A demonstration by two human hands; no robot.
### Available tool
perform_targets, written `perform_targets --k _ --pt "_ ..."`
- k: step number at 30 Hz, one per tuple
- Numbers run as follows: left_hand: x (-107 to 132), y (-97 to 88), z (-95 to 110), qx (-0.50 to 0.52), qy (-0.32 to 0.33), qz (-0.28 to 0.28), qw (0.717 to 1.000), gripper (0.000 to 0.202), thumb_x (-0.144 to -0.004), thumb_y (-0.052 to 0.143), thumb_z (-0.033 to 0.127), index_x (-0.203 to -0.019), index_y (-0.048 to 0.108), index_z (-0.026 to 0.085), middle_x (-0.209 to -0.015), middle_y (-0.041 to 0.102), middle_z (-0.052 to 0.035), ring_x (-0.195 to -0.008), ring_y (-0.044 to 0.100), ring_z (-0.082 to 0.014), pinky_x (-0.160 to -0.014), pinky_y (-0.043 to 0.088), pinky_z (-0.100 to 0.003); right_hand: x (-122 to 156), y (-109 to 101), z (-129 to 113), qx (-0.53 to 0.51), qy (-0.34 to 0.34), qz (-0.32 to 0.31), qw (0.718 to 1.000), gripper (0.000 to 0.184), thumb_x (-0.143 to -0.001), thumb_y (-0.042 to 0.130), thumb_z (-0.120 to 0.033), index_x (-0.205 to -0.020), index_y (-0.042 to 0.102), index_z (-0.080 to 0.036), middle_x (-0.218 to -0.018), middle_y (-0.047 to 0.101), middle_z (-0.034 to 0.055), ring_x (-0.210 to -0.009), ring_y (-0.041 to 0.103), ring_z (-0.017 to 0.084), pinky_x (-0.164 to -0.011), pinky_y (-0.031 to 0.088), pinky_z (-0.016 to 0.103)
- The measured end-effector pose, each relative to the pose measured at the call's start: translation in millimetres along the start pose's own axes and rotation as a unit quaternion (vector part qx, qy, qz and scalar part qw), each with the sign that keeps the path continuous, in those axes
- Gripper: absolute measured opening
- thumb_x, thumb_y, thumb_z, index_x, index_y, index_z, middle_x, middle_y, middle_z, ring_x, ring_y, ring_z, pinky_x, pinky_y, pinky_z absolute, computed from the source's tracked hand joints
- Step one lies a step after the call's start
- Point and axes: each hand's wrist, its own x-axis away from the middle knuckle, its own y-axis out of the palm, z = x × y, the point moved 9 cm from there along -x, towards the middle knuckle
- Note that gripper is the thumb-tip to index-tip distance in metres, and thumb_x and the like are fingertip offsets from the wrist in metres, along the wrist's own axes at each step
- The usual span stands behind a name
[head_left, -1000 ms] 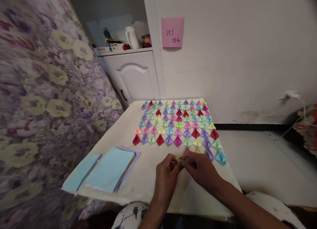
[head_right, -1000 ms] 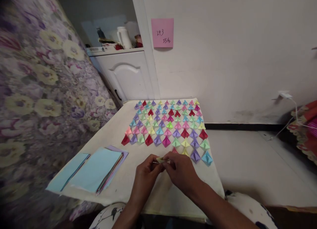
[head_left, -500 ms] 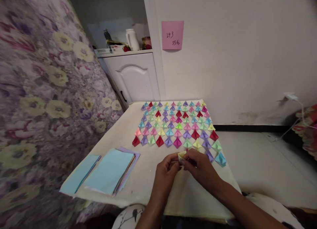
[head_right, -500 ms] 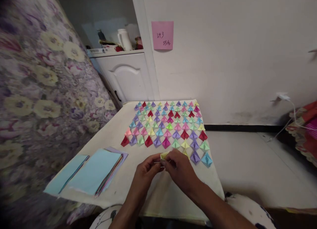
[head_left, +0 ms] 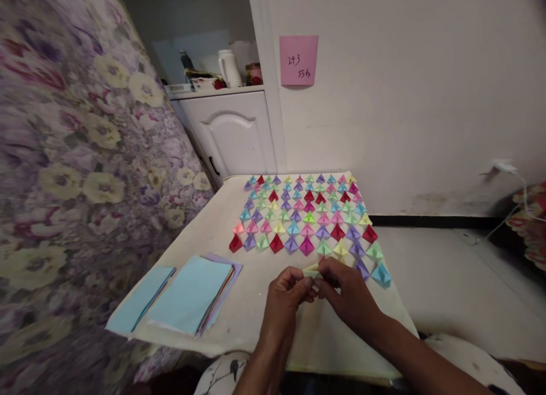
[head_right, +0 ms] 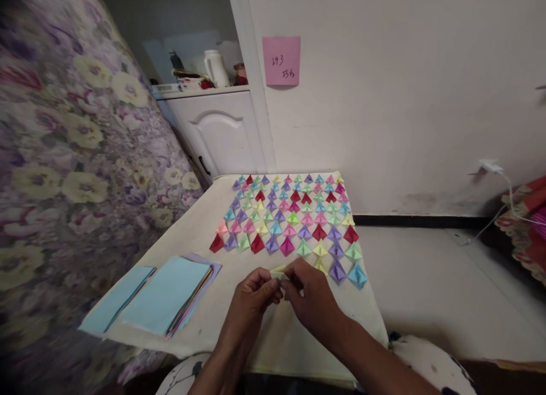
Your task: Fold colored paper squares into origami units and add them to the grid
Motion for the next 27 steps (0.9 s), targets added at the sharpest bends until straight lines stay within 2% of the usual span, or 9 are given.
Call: perform_targets --k 2,4,6,8,10,13,20,27 --pt "0.3 -0.1 -1.0 0.001 0.002 0.009 1.0 0.021 -0.064 0.073 0.027 -0.063 0.056 0.015 -0.053 0.061 0.0008 -0.049 0.054 -0.0099 -0.05 0.04 -0.02 0.5 -1.4 5.6 -0.032 0.027 0.015 0.999 0.007 -0.076 0.054 -0.016 -0.078 0.049 -0.021 -0.062 0.051 -0.0043 -0.054 0.049 0.011 -0.051 0.038 0.023" --pt "0.6 -0.9 -1.9 -0.003 0.004 0.019 1.0 0.022 -0.063 0.073 0.028 -0.063 0.056 0.015 -0.051 0.06 0.0016 -0.047 0.053 -0.0097 -0.049 0.039 -0.02 -0.5 -3.0 12.3 -0.082 0.054 0.028 0.995 0.018 -0.076 0.056 -0.018 -0.093 0.051 -0.021 -0.067 0.055 -0.0038 -0.056 0.053 0.011 -0.053 0.042 0.023" --pt "0.7 -1.3 -2.6 -0.009 0.006 0.021 1.0 0.022 -0.064 0.073 0.029 -0.064 0.056 0.015 -0.05 0.059 0.002 -0.047 0.052 -0.0093 -0.049 0.038 -0.02 -2.7 0.1 20.9 -0.151 0.088 0.013 0.984 0.031 -0.075 0.059 -0.022 -0.104 0.05 -0.021 -0.07 0.057 -0.0028 -0.058 0.055 0.012 -0.054 0.045 0.024" --pt "0.9 -1.1 -3.4 -0.016 0.006 0.018 1.0 0.021 -0.066 0.071 0.03 -0.065 0.056 0.015 -0.05 0.059 0.0021 -0.047 0.051 -0.0087 -0.049 0.037 -0.019 -4.5 7.0 28.6 -0.208 0.122 -0.025 0.97 0.028 -0.074 0.062 -0.028 -0.099 0.055 -0.019 -0.067 0.057 -0.0026 -0.055 0.053 0.011 -0.05 0.044 0.023" --pt "1.1 -0.9 -3.9 -0.024 0.006 0.014 1.0 0.02 -0.068 0.07 0.029 -0.066 0.056 0.015 -0.049 0.059 0.0021 -0.046 0.051 -0.0084 -0.049 0.037 -0.019 -5.6 10.0 32.9 -0.223 0.139 -0.047 0.964 0.018 -0.073 0.063 -0.031 -0.085 0.059 -0.017 -0.062 0.054 -0.0032 -0.052 0.049 0.01 -0.046 0.04 0.021" --pt "1.3 -0.8 -2.4 -0.048 0.019 0.014 0.999 0.019 -0.07 0.068 0.029 -0.066 0.055 0.016 -0.049 0.06 0.0021 -0.047 0.051 -0.0088 -0.05 0.038 -0.019 -6.8 3.9 33.2 -0.194 0.131 -0.023 0.972 0.012 -0.073 0.063 -0.028 -0.073 0.059 -0.017 -0.059 0.052 -0.004 -0.053 0.047 0.009 -0.049 0.038 0.021" --pt "2.0 7.3 -4.3 -0.092 0.005 -0.011 0.996 0.02 -0.071 0.066 0.033 -0.07 0.057 0.016 -0.051 0.063 0.0003 -0.048 0.055 -0.0116 -0.051 0.042 -0.021 -6.4 2.2 33.4 -0.193 0.135 -0.015 0.972 0.01 -0.072 0.062 -0.025 -0.069 0.058 -0.016 -0.059 0.054 -0.0035 -0.056 0.049 0.011 -0.052 0.038 0.022" --pt "5.7 12.4 -1.5 -0.118 0.003 -0.032 0.993 0.018 -0.074 0.062 0.03 -0.066 0.055 0.015 -0.045 0.06 -0.0002 -0.043 0.052 -0.0111 -0.047 0.041 -0.021 -8.2 5.4 32.9 -0.215 0.141 -0.074 0.963 0.013 -0.075 0.06 -0.028 -0.072 0.06 -0.016 -0.058 0.053 -0.0041 -0.048 0.042 0.008 -0.046 0.032 0.02"
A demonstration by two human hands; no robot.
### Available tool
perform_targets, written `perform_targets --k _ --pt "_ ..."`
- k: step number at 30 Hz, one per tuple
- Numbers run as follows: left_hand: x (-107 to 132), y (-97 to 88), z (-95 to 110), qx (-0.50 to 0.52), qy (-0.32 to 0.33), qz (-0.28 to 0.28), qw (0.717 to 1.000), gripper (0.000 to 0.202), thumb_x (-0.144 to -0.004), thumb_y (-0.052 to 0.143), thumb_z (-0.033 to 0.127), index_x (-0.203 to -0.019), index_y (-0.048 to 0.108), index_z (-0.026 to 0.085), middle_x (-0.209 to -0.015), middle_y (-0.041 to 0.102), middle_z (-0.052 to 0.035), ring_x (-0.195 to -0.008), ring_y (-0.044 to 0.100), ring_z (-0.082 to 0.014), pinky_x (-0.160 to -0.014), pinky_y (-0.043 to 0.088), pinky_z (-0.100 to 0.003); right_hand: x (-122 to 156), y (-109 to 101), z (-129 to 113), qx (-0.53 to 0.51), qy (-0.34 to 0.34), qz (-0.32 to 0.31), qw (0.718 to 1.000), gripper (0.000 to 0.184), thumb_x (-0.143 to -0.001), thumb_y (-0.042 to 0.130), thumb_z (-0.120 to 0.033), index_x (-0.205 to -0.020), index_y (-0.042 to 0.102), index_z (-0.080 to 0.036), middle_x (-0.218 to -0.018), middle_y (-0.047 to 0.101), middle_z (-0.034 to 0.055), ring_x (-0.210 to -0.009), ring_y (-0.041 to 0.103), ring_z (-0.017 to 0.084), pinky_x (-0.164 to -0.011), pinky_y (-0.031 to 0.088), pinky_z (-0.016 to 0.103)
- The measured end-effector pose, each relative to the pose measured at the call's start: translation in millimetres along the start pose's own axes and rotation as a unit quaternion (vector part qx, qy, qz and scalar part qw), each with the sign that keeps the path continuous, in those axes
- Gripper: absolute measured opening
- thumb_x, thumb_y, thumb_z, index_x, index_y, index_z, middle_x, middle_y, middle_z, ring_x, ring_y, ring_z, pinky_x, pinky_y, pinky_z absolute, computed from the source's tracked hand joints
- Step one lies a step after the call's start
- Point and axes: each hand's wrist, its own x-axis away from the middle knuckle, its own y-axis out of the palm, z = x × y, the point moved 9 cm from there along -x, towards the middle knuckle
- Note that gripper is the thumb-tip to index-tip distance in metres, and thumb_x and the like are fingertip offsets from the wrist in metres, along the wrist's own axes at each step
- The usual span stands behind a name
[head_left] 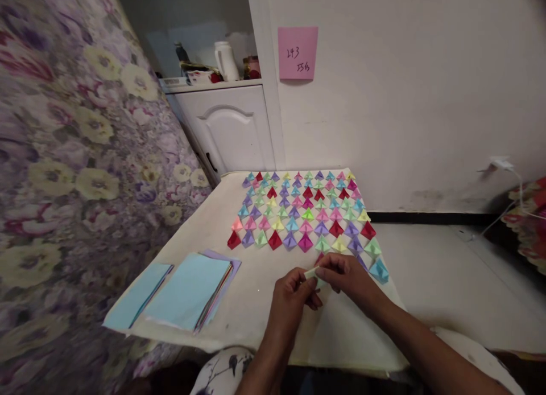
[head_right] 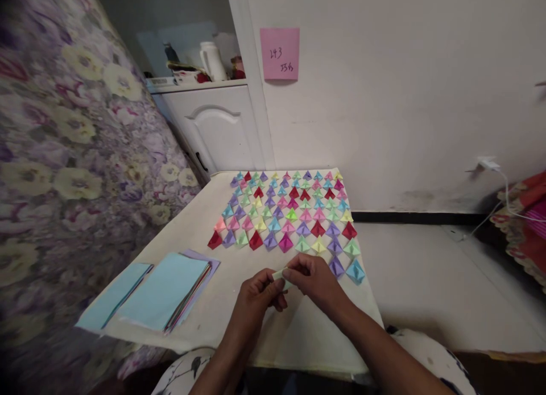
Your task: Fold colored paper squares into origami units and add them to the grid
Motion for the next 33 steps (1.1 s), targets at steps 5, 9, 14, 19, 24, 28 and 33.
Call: perform_targets --k 5,9,14,19,24,28,33 --pt "-0.2 3.3 -2.4 -0.005 -0.004 -0.006 1.0 0.014 -0.073 0.062 0.026 -0.066 0.055 0.015 -0.046 0.061 -0.0002 -0.044 0.054 -0.0118 -0.047 0.042 -0.021 0.4 -5.7 1.9 0.029 -0.004 0.036 0.999 0.015 -0.075 0.06 -0.028 -0.066 0.057 -0.016 -0.055 0.05 -0.0048 -0.048 0.041 0.008 -0.046 0.031 0.02" --pt "1.1 5.6 -5.0 -0.033 -0.011 -0.007 0.999 0.014 -0.072 0.061 0.023 -0.062 0.055 0.015 -0.042 0.058 0.0004 -0.04 0.053 -0.0118 -0.044 0.04 -0.021 1.2 -5.1 5.9 0.037 -0.003 0.048 0.998 0.015 -0.075 0.06 -0.025 -0.064 0.054 -0.017 -0.054 0.049 -0.0052 -0.048 0.041 0.008 -0.045 0.032 0.02" --pt "1.7 3.6 -5.6 -0.039 -0.021 -0.005 0.999 0.019 -0.073 0.062 0.027 -0.06 0.054 0.015 -0.039 0.055 0.0018 -0.036 0.051 -0.0108 -0.042 0.038 -0.02 0.6 -3.9 7.4 0.02 0.013 0.04 0.999 0.014 -0.075 0.059 -0.025 -0.065 0.055 -0.016 -0.054 0.05 -0.0048 -0.047 0.041 0.008 -0.045 0.032 0.02" --pt "1.5 3.0 -6.8 0.024 -0.049 -0.028 0.998 0.033 -0.08 0.053 0.043 -0.066 0.056 0.014 -0.061 0.066 -0.0048 -0.047 0.06 -0.0125 -0.045 0.043 -0.021 -1.6 -7.0 6.0 -0.018 0.021 0.031 0.999 0.016 -0.075 0.059 -0.027 -0.064 0.055 -0.016 -0.054 0.05 -0.0042 -0.046 0.04 0.008 -0.044 0.032 0.02" --pt "0.4 2.0 -10.9 0.023 -0.058 -0.019 0.998 0.026 -0.076 0.062 0.037 -0.068 0.059 0.012 -0.048 0.062 -0.003 -0.045 0.057 -0.0115 -0.047 0.044 -0.02 -3.0 -5.5 10.8 -0.016 0.023 0.021 0.999 0.015 -0.074 0.06 -0.027 -0.065 0.056 -0.016 -0.055 0.05 -0.0043 -0.046 0.04 0.007 -0.044 0.031 0.02" --pt "-0.6 2.9 -16.1 0.036 -0.072 -0.013 0.997 0.021 -0.069 0.069 0.03 -0.063 0.059 0.011 -0.048 0.063 -0.0033 -0.042 0.056 -0.011 -0.045 0.043 -0.019 -3.1 -5.1 11.7 0.007 0.022 0.022 0.999 0.015 -0.074 0.062 -0.028 -0.066 0.057 -0.016 -0.057 0.052 -0.0036 -0.048 0.042 0.008 -0.044 0.032 0.02" --pt "0.6 -2.1 -12.3 0.055 -0.059 0.013 0.997 0.019 -0.07 0.067 0.026 -0.062 0.059 0.011 -0.047 0.063 -0.004 -0.043 0.058 -0.0112 -0.047 0.044 -0.019 -2.3 -12.2 0.2 0.006 -0.015 0.049 0.999 0.015 -0.076 0.061 -0.031 -0.077 0.059 -0.016 -0.059 0.054 -0.0036 -0.05 0.044 0.008 -0.046 0.033 0.02"
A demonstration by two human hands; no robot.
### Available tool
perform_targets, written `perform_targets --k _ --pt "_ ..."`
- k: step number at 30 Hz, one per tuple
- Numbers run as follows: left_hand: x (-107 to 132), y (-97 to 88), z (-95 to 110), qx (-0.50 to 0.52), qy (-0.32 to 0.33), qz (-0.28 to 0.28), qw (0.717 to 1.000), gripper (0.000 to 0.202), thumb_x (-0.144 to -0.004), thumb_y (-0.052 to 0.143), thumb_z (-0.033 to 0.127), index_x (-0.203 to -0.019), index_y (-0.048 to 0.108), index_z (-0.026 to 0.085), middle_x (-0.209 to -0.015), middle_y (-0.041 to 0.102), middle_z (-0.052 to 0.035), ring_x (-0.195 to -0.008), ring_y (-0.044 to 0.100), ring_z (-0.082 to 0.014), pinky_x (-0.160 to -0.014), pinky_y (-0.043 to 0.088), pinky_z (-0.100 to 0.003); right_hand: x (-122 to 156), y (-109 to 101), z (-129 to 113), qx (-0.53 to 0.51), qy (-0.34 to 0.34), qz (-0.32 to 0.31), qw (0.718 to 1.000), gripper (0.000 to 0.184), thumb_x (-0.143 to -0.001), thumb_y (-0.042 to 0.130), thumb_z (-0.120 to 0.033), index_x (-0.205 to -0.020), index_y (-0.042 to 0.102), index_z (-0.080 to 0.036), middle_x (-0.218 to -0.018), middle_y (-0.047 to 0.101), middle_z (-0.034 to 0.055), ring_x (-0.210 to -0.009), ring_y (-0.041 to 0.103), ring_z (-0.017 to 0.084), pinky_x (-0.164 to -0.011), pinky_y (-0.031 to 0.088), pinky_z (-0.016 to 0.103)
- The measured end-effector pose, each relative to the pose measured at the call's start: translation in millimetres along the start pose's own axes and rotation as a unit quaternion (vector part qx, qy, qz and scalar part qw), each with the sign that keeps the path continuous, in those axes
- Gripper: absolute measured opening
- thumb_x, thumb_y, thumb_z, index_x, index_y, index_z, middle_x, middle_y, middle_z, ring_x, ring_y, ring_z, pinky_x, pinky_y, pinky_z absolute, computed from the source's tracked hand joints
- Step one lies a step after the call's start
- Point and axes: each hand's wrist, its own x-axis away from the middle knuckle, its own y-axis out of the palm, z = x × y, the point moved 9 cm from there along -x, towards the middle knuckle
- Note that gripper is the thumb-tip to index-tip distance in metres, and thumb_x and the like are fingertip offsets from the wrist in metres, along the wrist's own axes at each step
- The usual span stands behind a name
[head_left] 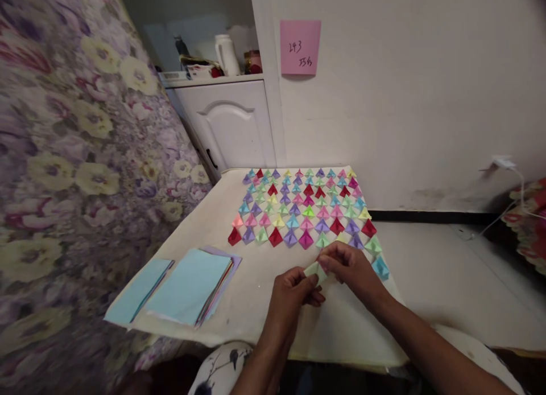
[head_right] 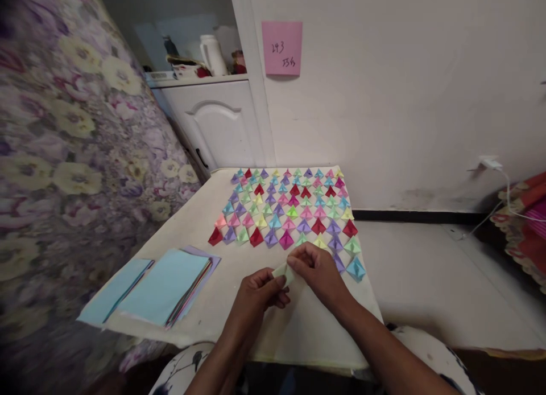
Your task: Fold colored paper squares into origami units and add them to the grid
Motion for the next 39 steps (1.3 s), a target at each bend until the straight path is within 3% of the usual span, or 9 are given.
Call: perform_targets --k 13,23,31,36,39 --pt "-0.6 -3.7 1.8 -0.028 0.011 0.005 1.0 0.018 -0.07 0.067 0.027 -0.067 0.061 0.011 -0.051 0.065 -0.0049 -0.049 0.061 -0.0143 -0.051 0.048 -0.023 -0.4 9.3 6.2 0.018 0.008 -0.029 0.999 0.01 -0.068 0.067 -0.021 -0.073 0.061 -0.016 -0.063 0.054 -0.0031 -0.056 0.046 0.01 -0.053 0.036 0.022" --pt "1.9 -2.4 1.7 0.02 -0.003 0.014 1.0 0.014 -0.068 0.067 0.024 -0.068 0.062 0.011 -0.055 0.065 -0.0031 -0.053 0.064 -0.0159 -0.056 0.051 -0.026 10.9 9.4 -23.4 0.183 -0.121 0.038 0.975 0.008 -0.074 0.063 -0.016 -0.067 0.06 -0.018 -0.069 0.047 -0.0022 -0.059 0.044 0.011 -0.053 0.035 0.023" --pt "3.5 -4.1 3.4 0.06 -0.005 0.016 0.998 0.015 -0.067 0.069 0.024 -0.069 0.064 0.011 -0.058 0.066 -0.0039 -0.054 0.063 -0.0144 -0.057 0.05 -0.024 26.2 25.0 -41.7 0.233 -0.256 0.018 0.938 0.014 -0.083 0.051 -0.012 -0.079 0.063 -0.019 -0.077 0.05 0.002 -0.071 0.051 0.014 -0.062 0.041 0.025" --pt "4.3 0.1 5.8 0.046 0.005 -0.008 0.999 0.025 -0.068 0.069 0.034 -0.072 0.067 0.01 -0.062 0.068 -0.0064 -0.059 0.064 -0.0166 -0.062 0.051 -0.028 22.1 20.2 -38.0 0.234 -0.233 0.024 0.944 0.013 -0.083 0.052 -0.015 -0.082 0.063 -0.021 -0.079 0.053 0.0031 -0.07 0.053 0.015 -0.059 0.044 0.026" --pt "4.6 0.1 5.6 0.056 0.005 -0.006 0.998 0.026 -0.067 0.07 0.036 -0.071 0.067 0.01 -0.061 0.067 -0.0057 -0.058 0.063 -0.0162 -0.062 0.051 -0.027 23.7 21.8 -40.6 0.249 -0.252 0.019 0.935 0.016 -0.084 0.049 -0.017 -0.083 0.064 -0.021 -0.08 0.055 0.0038 -0.071 0.054 0.015 -0.06 0.045 0.026"
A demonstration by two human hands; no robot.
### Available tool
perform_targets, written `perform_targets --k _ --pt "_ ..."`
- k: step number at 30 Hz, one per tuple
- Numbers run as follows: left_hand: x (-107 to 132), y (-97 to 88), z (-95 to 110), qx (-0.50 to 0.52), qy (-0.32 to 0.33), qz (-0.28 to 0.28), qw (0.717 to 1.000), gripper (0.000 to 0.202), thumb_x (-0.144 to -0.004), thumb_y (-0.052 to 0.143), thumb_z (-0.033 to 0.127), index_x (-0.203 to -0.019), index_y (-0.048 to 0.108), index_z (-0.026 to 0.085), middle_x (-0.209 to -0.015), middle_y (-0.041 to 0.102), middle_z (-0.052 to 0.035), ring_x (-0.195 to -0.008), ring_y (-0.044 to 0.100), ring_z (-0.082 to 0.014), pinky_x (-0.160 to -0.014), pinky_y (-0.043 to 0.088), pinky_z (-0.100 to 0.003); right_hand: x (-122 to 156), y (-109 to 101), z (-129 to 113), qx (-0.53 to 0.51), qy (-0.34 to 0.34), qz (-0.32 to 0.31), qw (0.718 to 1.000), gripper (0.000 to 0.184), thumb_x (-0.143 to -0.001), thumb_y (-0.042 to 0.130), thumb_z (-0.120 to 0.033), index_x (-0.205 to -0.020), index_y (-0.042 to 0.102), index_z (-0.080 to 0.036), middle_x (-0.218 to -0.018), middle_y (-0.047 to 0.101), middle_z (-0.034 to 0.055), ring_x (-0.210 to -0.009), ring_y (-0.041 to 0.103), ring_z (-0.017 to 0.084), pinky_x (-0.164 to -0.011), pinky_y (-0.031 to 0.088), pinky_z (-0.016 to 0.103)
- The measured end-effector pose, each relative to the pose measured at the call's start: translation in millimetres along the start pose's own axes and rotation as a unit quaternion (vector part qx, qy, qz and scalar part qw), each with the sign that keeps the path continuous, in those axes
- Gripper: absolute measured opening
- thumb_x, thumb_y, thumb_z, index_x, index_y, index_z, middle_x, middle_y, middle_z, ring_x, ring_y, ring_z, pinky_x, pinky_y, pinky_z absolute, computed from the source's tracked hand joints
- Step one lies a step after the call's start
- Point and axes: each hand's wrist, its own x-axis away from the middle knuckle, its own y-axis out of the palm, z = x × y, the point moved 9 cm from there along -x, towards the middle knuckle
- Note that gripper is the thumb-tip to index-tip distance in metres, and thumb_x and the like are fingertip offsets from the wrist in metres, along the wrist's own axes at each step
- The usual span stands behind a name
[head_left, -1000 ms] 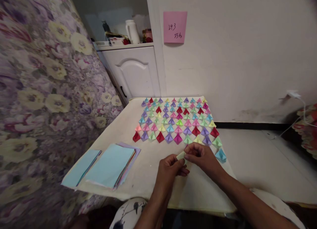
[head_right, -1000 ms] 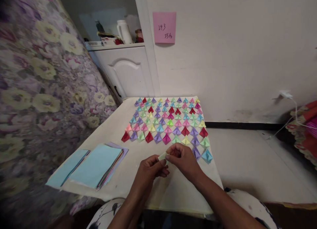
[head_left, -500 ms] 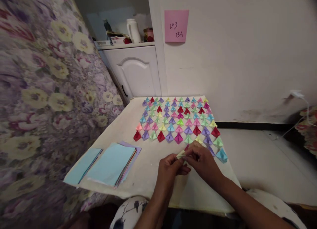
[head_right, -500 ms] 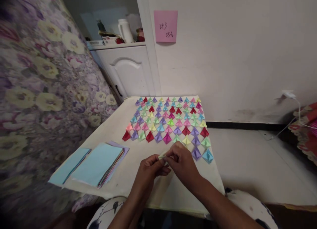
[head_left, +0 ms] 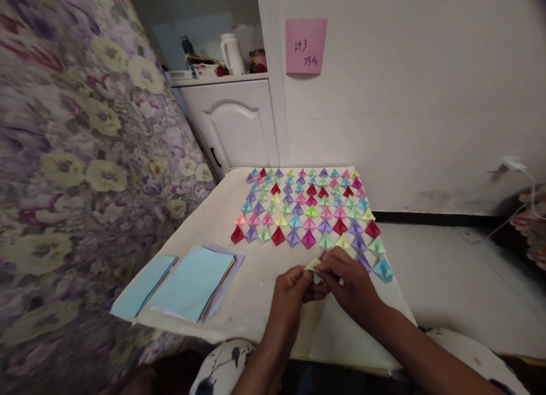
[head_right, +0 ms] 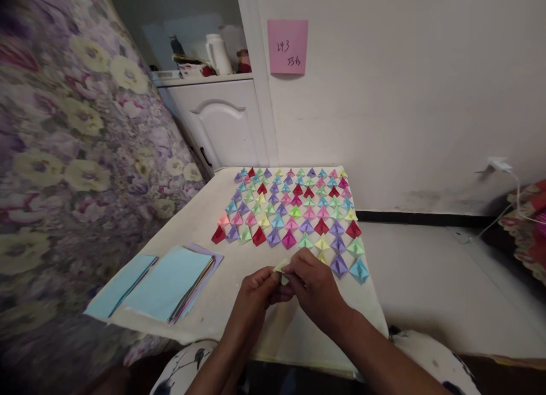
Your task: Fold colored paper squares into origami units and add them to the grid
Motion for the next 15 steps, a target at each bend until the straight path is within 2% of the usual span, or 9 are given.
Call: perform_targets --k 5,12,15 --pt "-0.6 -3.4 1.1 0.02 0.009 0.013 1.0 0.022 -0.069 0.068 0.033 -0.072 0.067 0.011 -0.062 0.066 -0.0044 -0.058 0.063 -0.0153 -0.06 0.05 -0.025 2.4 5.3 -10.9 0.046 -0.051 -0.028 0.997 0.02 -0.087 0.045 -0.017 -0.091 0.064 -0.021 -0.086 0.057 0.0054 -0.076 0.055 0.015 -0.065 0.046 0.025" --pt "-3.9 -11.0 -4.4 0.042 0.003 0.026 0.999 0.021 -0.069 0.068 0.031 -0.073 0.068 0.01 -0.065 0.067 -0.0048 -0.059 0.063 -0.0157 -0.062 0.05 -0.026 4.4 11.8 -12.4 0.101 -0.047 -0.056 0.992 0.023 -0.089 0.042 -0.017 -0.095 0.063 -0.021 -0.09 0.057 0.0061 -0.076 0.055 0.014 -0.064 0.046 0.024" --pt "-5.1 -11.5 -5.7 0.071 -0.004 0.021 0.997 0.022 -0.069 0.068 0.03 -0.077 0.067 0.01 -0.07 0.069 -0.0058 -0.063 0.064 -0.0166 -0.065 0.05 -0.028 7.6 17.1 -13.1 0.132 -0.053 -0.062 0.988 0.026 -0.088 0.041 -0.014 -0.103 0.061 -0.022 -0.096 0.057 0.0077 -0.08 0.056 0.015 -0.065 0.048 0.025"
